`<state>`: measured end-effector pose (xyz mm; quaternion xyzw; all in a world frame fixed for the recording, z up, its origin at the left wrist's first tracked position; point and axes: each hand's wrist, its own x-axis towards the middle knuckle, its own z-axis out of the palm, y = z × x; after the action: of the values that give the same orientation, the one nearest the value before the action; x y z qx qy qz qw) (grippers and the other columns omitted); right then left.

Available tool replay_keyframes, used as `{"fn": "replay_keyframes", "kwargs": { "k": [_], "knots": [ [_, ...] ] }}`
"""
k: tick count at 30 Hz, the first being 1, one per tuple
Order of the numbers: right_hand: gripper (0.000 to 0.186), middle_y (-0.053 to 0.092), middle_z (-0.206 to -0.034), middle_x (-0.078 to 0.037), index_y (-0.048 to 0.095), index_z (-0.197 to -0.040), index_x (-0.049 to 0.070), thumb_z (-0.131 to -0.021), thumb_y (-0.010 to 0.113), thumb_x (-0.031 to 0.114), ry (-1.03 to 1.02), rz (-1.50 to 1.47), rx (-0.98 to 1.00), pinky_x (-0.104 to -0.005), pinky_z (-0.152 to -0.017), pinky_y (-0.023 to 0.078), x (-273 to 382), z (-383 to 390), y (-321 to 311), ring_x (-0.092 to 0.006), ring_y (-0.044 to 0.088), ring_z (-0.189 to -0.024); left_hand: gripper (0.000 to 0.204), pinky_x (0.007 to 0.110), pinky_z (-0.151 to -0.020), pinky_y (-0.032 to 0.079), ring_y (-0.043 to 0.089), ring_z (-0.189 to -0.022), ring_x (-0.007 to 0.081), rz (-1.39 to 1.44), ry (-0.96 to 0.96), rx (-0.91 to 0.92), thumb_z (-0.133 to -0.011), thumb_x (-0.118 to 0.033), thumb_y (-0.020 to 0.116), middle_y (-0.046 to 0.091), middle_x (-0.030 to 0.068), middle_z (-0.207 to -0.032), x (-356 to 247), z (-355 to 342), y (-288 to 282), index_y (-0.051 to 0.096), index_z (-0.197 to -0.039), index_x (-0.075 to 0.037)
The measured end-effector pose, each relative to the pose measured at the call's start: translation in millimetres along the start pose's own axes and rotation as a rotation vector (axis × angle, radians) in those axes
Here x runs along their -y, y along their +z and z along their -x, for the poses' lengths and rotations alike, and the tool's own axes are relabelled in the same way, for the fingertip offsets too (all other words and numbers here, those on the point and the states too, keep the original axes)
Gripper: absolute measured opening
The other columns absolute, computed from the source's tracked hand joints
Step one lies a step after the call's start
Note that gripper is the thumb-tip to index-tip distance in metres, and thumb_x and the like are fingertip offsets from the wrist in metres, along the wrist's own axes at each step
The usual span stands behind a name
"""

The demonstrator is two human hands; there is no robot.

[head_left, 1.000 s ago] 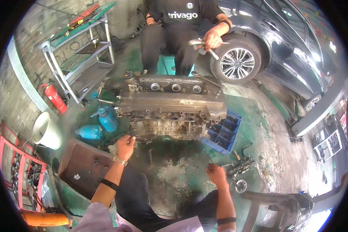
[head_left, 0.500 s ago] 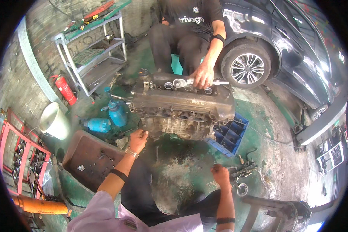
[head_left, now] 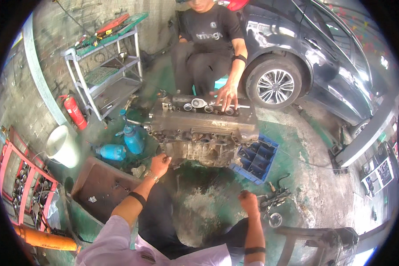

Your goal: The person uses a torque wrench to tighten bolts on a car engine block resting on a blue crate. They repeatedly position the wrench, apply torque, and reposition to different bolt locations while another person works nearby.

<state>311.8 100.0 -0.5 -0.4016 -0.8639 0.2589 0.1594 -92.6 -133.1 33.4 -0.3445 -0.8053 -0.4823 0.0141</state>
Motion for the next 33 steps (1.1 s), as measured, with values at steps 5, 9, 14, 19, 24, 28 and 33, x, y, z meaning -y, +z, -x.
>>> {"fn": "replay_keyframes", "kwargs": {
  "k": [5,9,14,19,24,28,33],
  "knots": [
    [0.028,0.070,-0.089,-0.020,0.069,-0.099,0.003,-0.081,0.071,0.024,0.018,0.057,0.020,-0.0450,-0.077,0.054,-6.7,-2.0,2.7,-0.0390,0.068,-0.088,0.024,0.032,-0.056,0.047,0.061,-0.060,0.0159,0.262,0.044,0.160,-0.091,-0.021,0.069,0.062,0.0088,-0.068,-98.3,-32.8,-22.2,0.061,-0.085,0.001],
    [0.028,0.071,-0.088,-0.020,0.068,-0.098,0.002,-0.082,0.072,0.024,-0.031,-0.017,0.022,-0.0433,-0.075,0.054,-5.0,-5.3,6.9,-0.0367,0.069,-0.087,0.015,0.023,-0.064,0.050,0.061,-0.069,0.0068,0.686,0.154,0.172,-0.098,-0.017,0.063,0.065,-0.0025,-0.082,-188.9,-36.5,-38.7,0.065,-0.098,-0.002],
    [0.021,0.072,-0.086,-0.014,0.067,-0.101,0.002,-0.086,0.070,0.016,-0.156,-0.206,-0.096,-0.0370,-0.072,0.054,60.4,-29.6,-51.6,-0.0245,0.069,-0.079,0.016,0.024,-0.064,0.053,0.062,-0.072,0.0078,0.891,0.018,0.338,-0.098,-0.016,0.063,0.068,0.0013,-0.087,-219.0,-37.5,-31.0,0.064,-0.101,0.000],
    [0.022,0.070,-0.089,-0.021,0.065,-0.107,-0.001,-0.091,0.065,0.013,-0.571,-0.175,-0.380,-0.0390,-0.070,0.053,203.4,-154.1,-166.1,-0.0358,0.070,-0.078,0.018,0.026,-0.064,0.054,0.063,-0.070,0.0097,0.972,0.001,0.226,-0.098,-0.019,0.063,0.069,0.0043,-0.087,-208.5,-62.0,8.9,0.064,-0.100,-0.001],
    [0.037,0.069,-0.088,-0.023,0.067,-0.098,0.002,-0.088,0.066,0.038,-0.516,0.144,-0.292,-0.0463,-0.075,0.054,326.2,-261.6,-161.7,-0.0405,0.068,-0.087,0.022,0.026,-0.062,0.054,0.063,-0.067,0.0102,1.170,-0.035,0.198,-0.099,-0.023,0.062,0.068,0.0049,-0.084,-197.3,-80.6,42.4,0.064,-0.097,-0.001],
    [0.056,0.071,-0.101,-0.021,0.070,-0.106,0.004,-0.084,0.065,0.055,-0.249,0.432,-0.039,-0.0454,-0.086,0.053,354.1,-295.4,-131.1,-0.0369,0.068,-0.100,0.021,0.026,-0.059,0.052,0.061,-0.064,0.0090,1.193,-0.181,0.126,-0.097,-0.022,0.064,0.068,0.0049,-0.081,-176.6,-90.4,56.4,0.064,-0.092,-0.002],
    [0.067,0.070,-0.110,-0.021,0.069,-0.112,0.002,-0.076,0.073,0.058,-0.151,0.457,0.067,-0.0450,-0.091,0.051,349.1,-332.7,-102.0,-0.0358,0.066,-0.108,0.022,0.025,-0.058,0.052,0.061,-0.063,0.0085,1.234,-0.268,0.101,-0.096,-0.023,0.066,0.068,0.0047,-0.080,-150.6,-95.4,68.6,0.064,-0.089,-0.002]
  ]
}}
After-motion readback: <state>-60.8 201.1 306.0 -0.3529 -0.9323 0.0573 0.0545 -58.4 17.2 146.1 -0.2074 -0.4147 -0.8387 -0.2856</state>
